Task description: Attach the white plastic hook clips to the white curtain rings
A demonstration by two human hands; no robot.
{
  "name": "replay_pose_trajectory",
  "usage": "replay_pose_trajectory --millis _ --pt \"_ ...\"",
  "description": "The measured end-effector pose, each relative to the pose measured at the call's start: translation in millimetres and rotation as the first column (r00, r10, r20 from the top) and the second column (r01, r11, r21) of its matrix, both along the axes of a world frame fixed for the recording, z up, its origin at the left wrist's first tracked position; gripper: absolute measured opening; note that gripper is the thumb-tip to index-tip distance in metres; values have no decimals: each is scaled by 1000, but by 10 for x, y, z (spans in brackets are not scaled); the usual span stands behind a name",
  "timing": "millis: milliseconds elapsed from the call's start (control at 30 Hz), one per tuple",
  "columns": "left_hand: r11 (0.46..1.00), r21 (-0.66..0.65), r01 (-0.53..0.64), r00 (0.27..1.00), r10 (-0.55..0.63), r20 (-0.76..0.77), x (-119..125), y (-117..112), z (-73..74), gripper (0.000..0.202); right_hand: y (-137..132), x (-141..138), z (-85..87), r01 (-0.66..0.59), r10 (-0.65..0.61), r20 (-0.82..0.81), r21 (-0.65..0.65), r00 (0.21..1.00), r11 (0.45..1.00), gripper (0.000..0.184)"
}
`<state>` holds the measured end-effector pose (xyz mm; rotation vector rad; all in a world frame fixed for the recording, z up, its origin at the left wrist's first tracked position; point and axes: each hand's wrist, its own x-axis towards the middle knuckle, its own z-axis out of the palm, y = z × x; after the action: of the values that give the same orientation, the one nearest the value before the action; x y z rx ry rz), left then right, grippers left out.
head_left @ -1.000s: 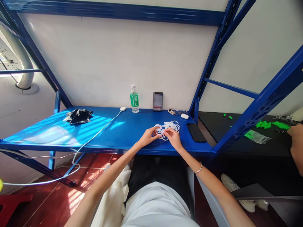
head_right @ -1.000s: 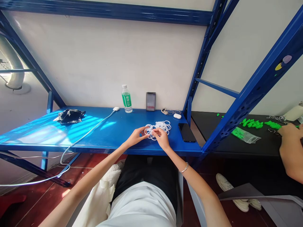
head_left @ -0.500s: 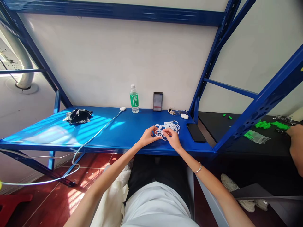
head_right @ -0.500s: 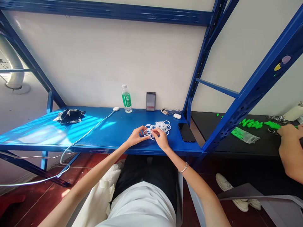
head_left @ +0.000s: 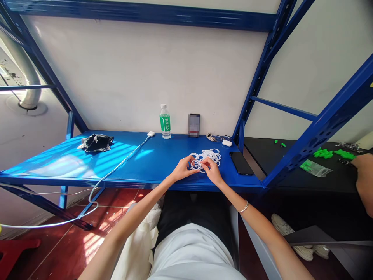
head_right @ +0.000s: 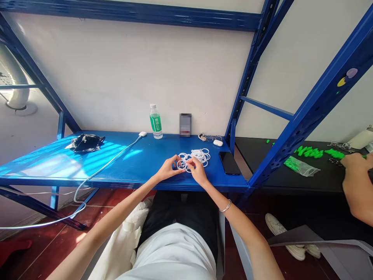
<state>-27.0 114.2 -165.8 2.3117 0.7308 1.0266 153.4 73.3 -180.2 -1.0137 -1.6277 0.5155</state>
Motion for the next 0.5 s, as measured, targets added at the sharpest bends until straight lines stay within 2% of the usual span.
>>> replay_pose_trajectory --millis 367,500 --pt "999 4 -40 999 40 -14 -12 17 8 41 -11 -2 -2 29 -29 -12 -54 999 998 22" --pt "993 66 -101 992 105 -69 -54 92 -6 43 4 5 -15 48 -48 -13 -57 999 997 21"
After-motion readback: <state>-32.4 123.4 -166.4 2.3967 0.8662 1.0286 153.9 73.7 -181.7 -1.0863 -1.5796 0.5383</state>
